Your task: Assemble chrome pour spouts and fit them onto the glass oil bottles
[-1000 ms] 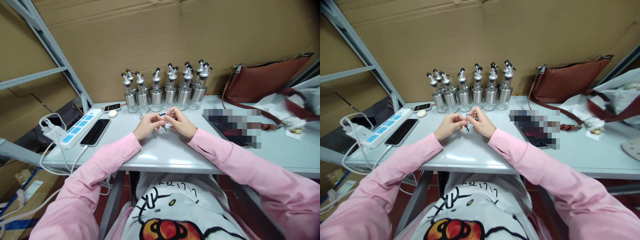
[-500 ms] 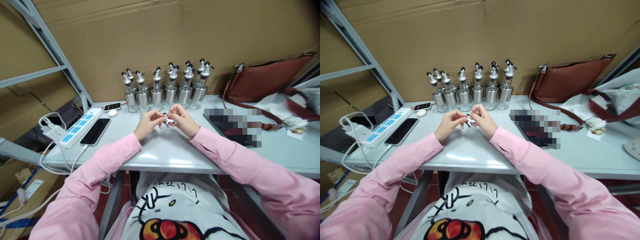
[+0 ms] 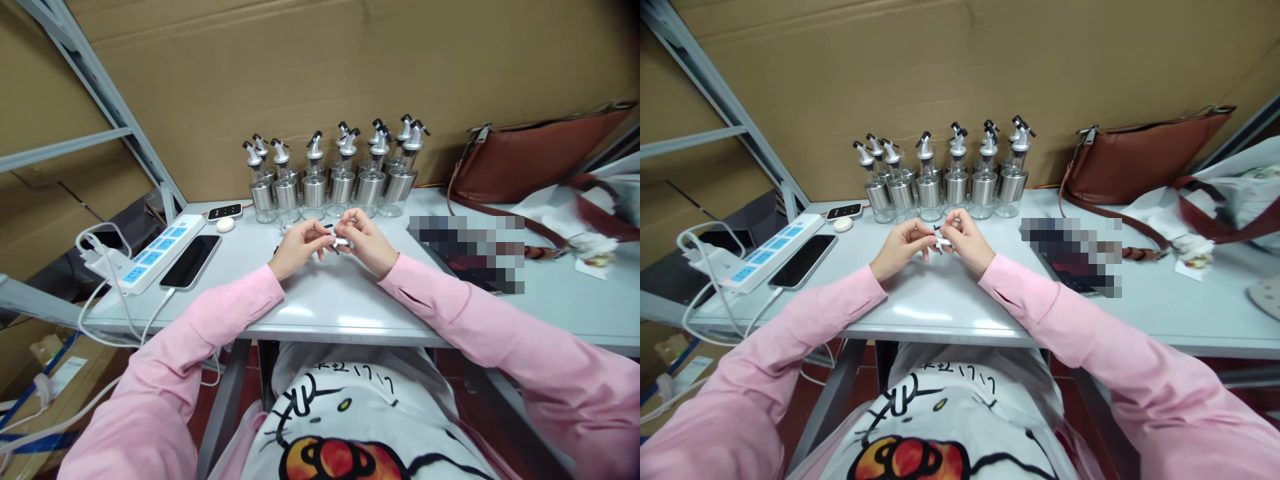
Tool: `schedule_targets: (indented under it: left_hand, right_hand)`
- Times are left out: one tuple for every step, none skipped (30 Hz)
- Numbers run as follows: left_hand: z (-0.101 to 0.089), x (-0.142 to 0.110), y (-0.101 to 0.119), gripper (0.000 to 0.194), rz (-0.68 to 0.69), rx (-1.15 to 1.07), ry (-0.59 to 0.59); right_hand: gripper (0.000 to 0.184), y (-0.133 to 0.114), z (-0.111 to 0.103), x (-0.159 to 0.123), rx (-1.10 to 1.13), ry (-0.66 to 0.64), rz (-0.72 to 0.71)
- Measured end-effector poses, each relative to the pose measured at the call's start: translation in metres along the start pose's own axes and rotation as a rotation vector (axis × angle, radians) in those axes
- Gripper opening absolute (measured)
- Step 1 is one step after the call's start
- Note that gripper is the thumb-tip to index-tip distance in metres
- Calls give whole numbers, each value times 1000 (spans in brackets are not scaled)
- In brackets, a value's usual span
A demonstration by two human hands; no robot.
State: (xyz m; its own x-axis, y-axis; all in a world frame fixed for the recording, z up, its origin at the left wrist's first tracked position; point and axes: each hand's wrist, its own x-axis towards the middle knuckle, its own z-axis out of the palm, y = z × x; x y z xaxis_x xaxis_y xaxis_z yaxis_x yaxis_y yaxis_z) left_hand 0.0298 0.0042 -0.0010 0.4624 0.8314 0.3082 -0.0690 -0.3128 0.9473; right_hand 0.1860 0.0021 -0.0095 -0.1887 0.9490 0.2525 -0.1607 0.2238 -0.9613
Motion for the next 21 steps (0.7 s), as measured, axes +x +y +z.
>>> schedule_targets:
  left_hand:
    - [0, 0, 0, 35, 0, -3, 1]
    - [1, 0, 0, 36, 2, -8, 4]
    - [1, 0, -1, 37, 4, -14, 8]
    - [1, 0, -1, 38, 5, -21, 11]
    - [1, 0, -1, 39, 6, -26, 12]
    - [1, 0, -2, 40, 4, -29, 11]
    - [1, 1, -2, 39, 2, -30, 8]
    - [1, 1, -3, 39, -2, -30, 3]
    - [1, 1, -3, 37, -6, -31, -5]
    - [1, 1, -4, 36, -11, -33, -14]
    - [0, 1, -5, 35, -16, -34, -23]
    - [0, 1, -6, 35, -20, -35, -32]
    - [-1, 1, -7, 34, -25, -32, -42]
    - [-1, 1, -8, 33, -31, -25, -51]
    - [-2, 0, -9, 33, -38, -15, -60]
    - [-2, 0, -11, 32, -46, -4, -67]
    - [-3, 0, -12, 32, -51, 7, -74]
    - [-3, 0, -13, 32, -53, 13, -78]
    - [-3, 0, -14, 32, -49, 16, -82]
    - [-3, 1, -15, 33, -42, 16, -84]
    - [-3, 1, -15, 33, -31, 12, -85]
  right_hand:
    - [29, 0, 0, 0, -4, -2, 3]
    - [29, 0, 0, 0, -8, -4, 6]
    - [29, 0, 0, 0, -12, -7, 8]
    - [29, -1, 0, 0, -18, -11, 7]
    - [29, -1, 0, 0, -25, -16, 2]
    - [29, -1, -1, 0, -32, -22, -6]
    - [29, -1, -1, 0, -41, -27, -17]
    - [29, -1, -1, 0, -52, -31, -28]
    - [29, -1, -1, -1, -67, -33, -38]
    - [29, -2, -1, -1, -87, -35, -44]
    - [29, -2, -2, -1, -110, -38, -46]
    - [28, -2, -2, -1, -137, -44, -45]
    - [28, -1, -2, -1, -165, -50, -43]
    - [27, -1, -3, -2, -191, -56, -42]
    - [27, -1, -4, -1, -216, -62, -44]
    - [27, 0, -5, -1, -239, -67, -53]
    - [27, 1, -5, -1, -259, -76, -70]
    - [27, 1, -6, 0, -273, -88, -93]
    - [29, 2, -7, 0, -283, -102, -119]
    - [30, 2, -7, 0, -290, -118, -144]
    - [33, 2, -8, 1, -293, -131, -165]
